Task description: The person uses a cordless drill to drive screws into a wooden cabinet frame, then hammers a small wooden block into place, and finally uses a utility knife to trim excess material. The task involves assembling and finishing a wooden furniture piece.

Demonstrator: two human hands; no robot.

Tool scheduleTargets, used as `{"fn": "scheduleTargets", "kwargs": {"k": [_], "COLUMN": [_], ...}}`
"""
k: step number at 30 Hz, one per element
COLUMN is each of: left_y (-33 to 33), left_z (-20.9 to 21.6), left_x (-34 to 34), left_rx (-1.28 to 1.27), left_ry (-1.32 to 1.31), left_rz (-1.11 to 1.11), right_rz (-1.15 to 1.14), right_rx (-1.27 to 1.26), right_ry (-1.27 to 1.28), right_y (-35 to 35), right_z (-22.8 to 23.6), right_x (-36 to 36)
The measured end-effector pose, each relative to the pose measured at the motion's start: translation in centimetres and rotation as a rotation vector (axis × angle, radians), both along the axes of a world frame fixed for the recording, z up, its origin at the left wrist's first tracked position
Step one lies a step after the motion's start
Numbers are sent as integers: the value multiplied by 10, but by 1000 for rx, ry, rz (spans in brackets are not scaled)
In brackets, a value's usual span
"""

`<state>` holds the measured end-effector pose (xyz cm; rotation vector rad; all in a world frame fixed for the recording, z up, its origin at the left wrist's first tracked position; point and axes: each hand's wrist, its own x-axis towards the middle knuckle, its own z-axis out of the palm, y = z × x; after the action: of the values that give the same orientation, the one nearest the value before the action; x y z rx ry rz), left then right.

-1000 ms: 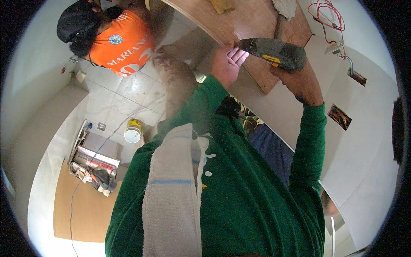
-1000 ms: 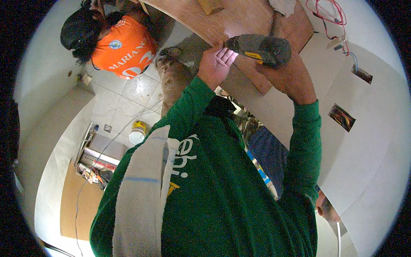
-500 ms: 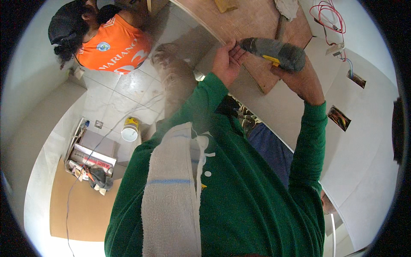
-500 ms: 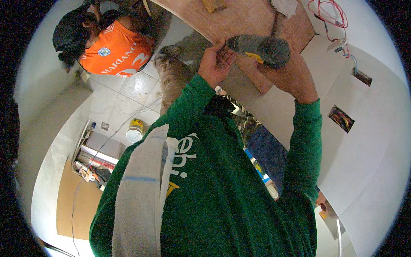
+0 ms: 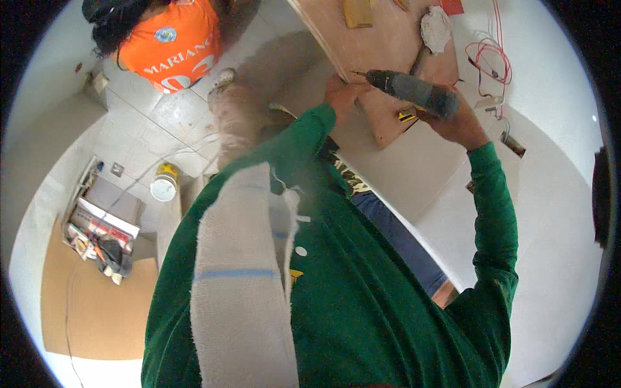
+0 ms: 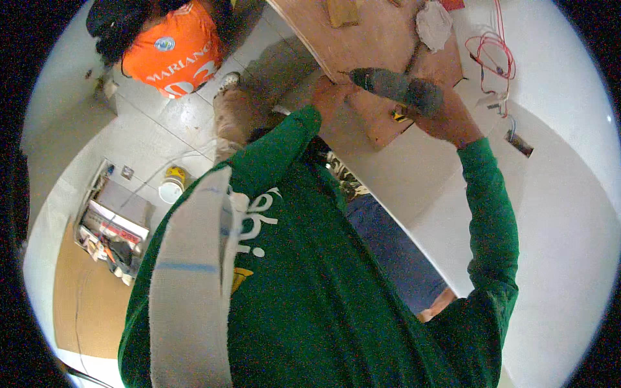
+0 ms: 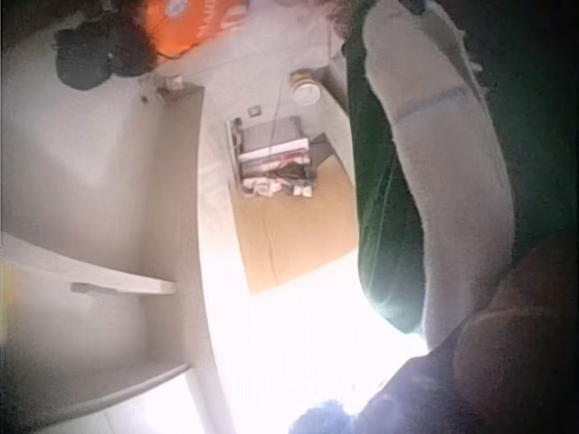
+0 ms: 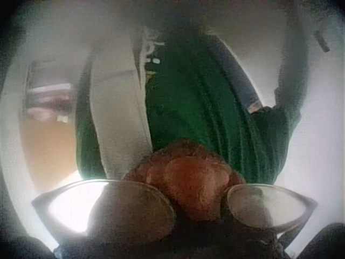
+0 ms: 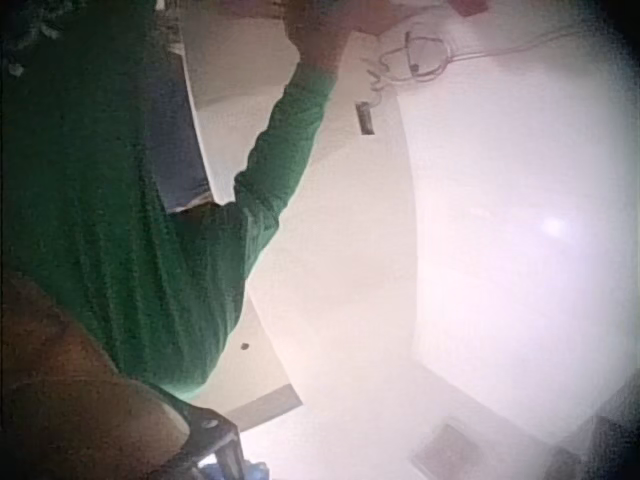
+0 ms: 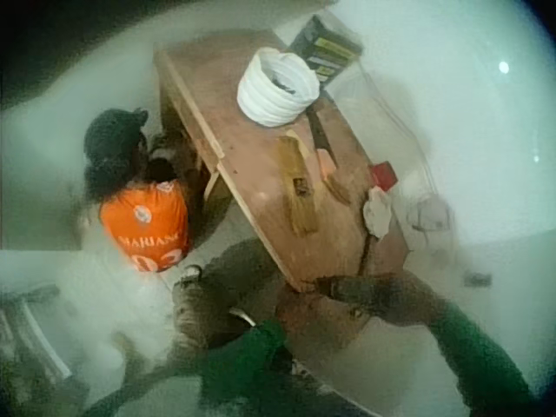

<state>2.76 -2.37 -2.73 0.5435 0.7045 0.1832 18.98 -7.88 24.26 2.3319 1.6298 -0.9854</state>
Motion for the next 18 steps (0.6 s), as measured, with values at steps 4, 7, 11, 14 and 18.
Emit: {"fn": "scheduleTargets", "kwargs": {"k": [4,7,11,14,18], "left_y": [6,1,-14,-18,-12], "left_z": [9,11,-2,-12,-9], "left_x": [-4,-4,0,2,-2], "left_rx": [39,31,120,145,277], "left_ry": [186,214,197,144,90], "left_rz": [-64,-98,47,51,-7], "right_rz": [-33,84,102,129,161], "right_rx": [18,-70,-113,-92,-47], "right_ry": [53,17,43,27,32], "right_y": [15,28,37,39,41], "right_z": [6,13,17,17,17], "right_x": [-14,-16,-12,-12,-15]}}
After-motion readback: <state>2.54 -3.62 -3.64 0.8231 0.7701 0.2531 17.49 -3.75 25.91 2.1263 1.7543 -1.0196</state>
